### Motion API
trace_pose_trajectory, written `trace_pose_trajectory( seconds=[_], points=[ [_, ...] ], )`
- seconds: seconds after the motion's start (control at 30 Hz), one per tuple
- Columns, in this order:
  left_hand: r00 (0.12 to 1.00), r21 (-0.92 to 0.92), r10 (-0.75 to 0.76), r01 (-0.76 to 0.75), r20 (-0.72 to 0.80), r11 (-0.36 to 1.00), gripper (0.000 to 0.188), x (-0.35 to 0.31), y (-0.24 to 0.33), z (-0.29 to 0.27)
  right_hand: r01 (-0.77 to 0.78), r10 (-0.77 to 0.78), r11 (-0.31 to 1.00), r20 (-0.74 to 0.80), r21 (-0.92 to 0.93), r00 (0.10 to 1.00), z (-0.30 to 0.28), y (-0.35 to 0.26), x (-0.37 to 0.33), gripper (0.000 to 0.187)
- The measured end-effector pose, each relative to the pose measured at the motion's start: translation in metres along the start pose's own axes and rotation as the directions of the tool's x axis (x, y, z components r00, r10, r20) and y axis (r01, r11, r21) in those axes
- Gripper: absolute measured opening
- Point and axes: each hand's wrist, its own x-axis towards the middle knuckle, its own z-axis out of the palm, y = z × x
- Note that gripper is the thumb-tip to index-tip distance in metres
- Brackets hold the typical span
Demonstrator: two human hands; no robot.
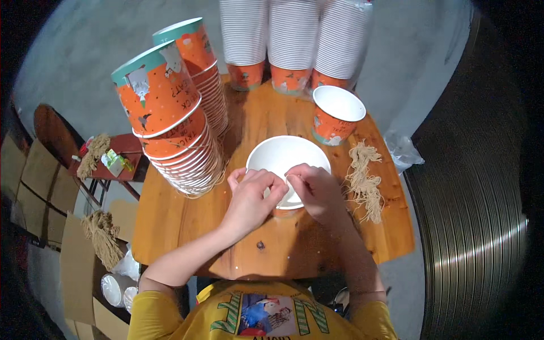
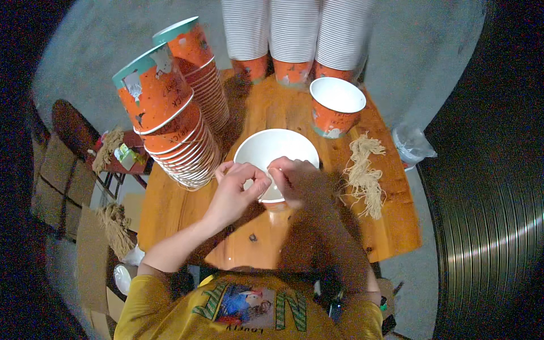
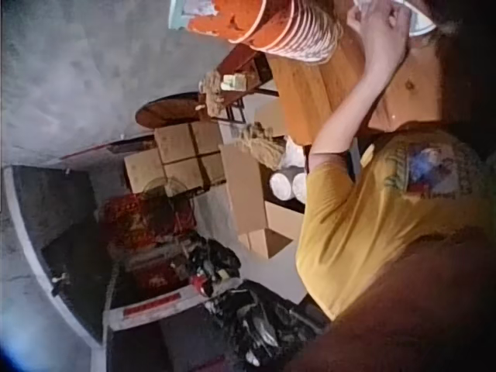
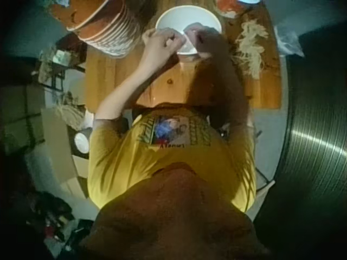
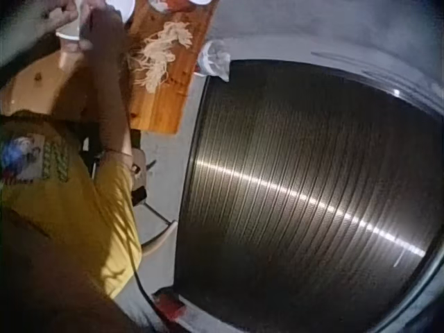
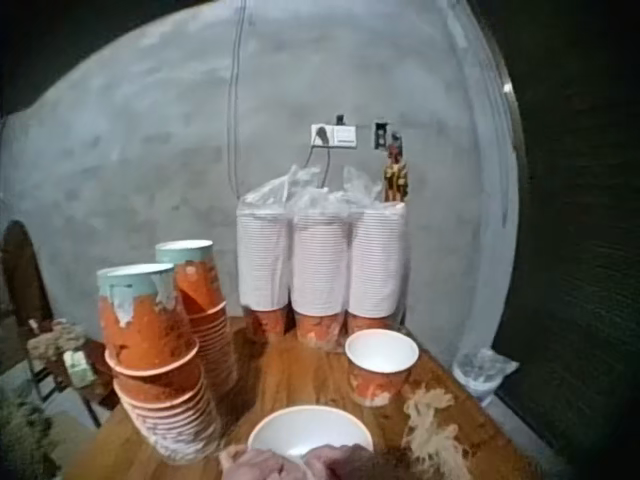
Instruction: Tying decorative twine handles onto themed paper cups.
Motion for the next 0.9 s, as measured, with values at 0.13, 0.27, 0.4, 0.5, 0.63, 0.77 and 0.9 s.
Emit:
trace_pose_trajectory(
  seconds=[0.13, 0.27, 0.4, 0.5, 0.63, 0.77, 0.9],
  points=[
    [0.999, 0.016, 0.000, 0.001, -0.040, 1.000, 0.011, 0.000, -0.002, 0.007, 0.065, -0.066, 0.998, -0.046, -0.021, 0.997, 0.004, 0.001, 0.000, 0.004],
    [1.000, -0.010, -0.013, 0.013, -0.019, 1.000, 0.008, 0.001, -0.002, 0.006, -0.048, 0.046, 0.997, -0.052, -0.053, 0.998, 0.003, -0.001, 0.000, 0.003],
    [0.998, -0.020, 0.037, -0.036, 0.044, 0.999, 0.009, -0.002, -0.005, 0.002, -0.049, 0.029, 0.981, -0.108, -0.187, 0.994, 0.002, 0.008, 0.007, 0.010],
    [0.998, -0.052, -0.016, 0.020, 0.059, 0.998, 0.011, -0.002, 0.002, -0.003, -0.065, 0.055, 0.986, -0.072, -0.152, 0.996, -0.001, 0.002, 0.009, 0.011],
    [0.997, -0.106, -0.076, 0.079, 0.028, 0.991, 0.013, -0.001, 0.006, -0.001, -0.036, 0.031, 0.993, -0.052, -0.115, 0.998, -0.001, 0.002, 0.004, 0.012],
    [0.997, -0.075, -0.051, 0.056, 0.059, 0.996, 0.010, -0.002, 0.001, -0.001, -0.104, 0.095, 0.990, -0.102, -0.091, 0.990, -0.001, 0.007, -0.001, 0.013],
    [0.993, -0.006, 0.030, -0.029, 0.112, 1.000, 0.007, -0.005, 0.000, -0.007, -0.155, 0.108, 0.970, -0.236, -0.187, 0.966, -0.008, 0.013, 0.002, 0.015]
  ],
)
